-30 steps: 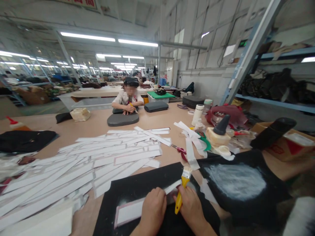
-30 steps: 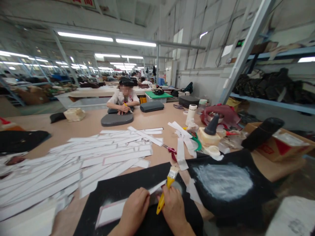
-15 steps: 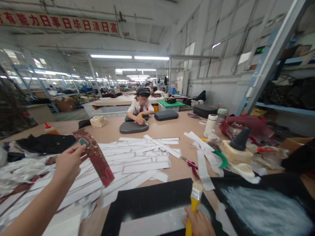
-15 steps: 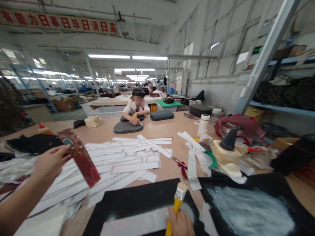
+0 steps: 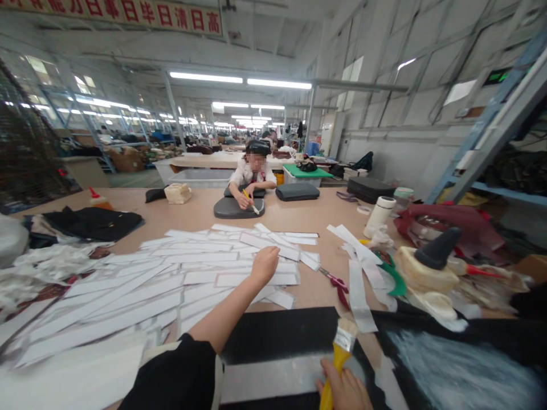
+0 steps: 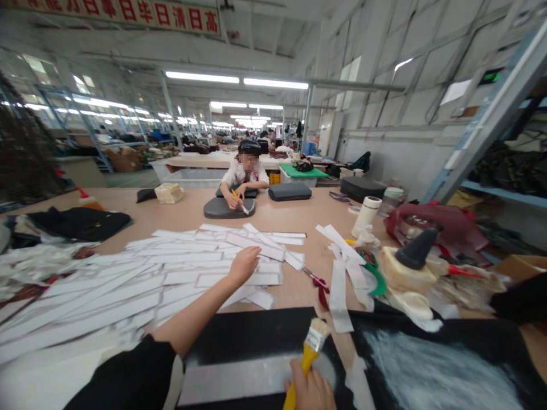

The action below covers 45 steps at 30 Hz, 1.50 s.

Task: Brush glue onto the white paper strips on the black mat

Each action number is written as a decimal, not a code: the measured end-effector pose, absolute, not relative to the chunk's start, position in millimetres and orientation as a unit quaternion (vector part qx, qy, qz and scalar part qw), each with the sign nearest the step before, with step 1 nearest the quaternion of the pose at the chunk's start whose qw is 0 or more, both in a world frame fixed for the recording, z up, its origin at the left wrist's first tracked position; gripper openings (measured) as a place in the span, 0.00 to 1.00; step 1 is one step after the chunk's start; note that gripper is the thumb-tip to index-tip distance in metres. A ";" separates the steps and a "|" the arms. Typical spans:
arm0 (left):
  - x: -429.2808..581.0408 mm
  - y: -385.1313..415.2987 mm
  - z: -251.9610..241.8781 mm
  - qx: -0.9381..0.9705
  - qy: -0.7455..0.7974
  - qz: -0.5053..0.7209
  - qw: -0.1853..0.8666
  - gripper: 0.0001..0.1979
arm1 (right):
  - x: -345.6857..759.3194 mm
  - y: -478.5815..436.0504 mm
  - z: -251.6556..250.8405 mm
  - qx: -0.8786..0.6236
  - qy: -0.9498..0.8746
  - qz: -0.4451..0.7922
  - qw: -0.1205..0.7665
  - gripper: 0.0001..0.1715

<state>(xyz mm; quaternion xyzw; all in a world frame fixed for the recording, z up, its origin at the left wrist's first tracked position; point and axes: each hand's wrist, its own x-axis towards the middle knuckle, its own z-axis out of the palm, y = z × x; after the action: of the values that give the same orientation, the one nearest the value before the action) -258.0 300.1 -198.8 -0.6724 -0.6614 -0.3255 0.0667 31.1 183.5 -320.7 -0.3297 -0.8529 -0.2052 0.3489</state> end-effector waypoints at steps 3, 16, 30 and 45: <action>-236.4 241.8 -217.1 -0.716 -0.636 -0.287 0.015 0.10 | 31.2 172.4 -301.9 -0.358 -0.866 -0.138 0.320 0.15; -254.5 28.2 -270.8 -0.733 -0.650 -0.197 0.037 0.23 | 4.2 176.5 -266.1 -0.240 -0.945 0.060 0.215 0.28; -240.7 1.0 -268.9 -0.691 -0.662 -0.271 0.103 0.11 | -35.4 169.5 -206.5 -0.097 -0.977 0.015 0.190 0.17; -227.0 -1.5 -287.6 -0.700 -0.659 -0.255 0.101 0.13 | -147.0 147.3 -199.6 -0.132 -0.969 0.105 0.183 0.15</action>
<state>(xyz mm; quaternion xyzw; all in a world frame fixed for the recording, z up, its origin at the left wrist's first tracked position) -227.0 -1.5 -287.6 -0.7001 -0.6591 -0.2554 0.1012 -147.0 147.3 -199.6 -0.1316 -0.9685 0.1048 0.1833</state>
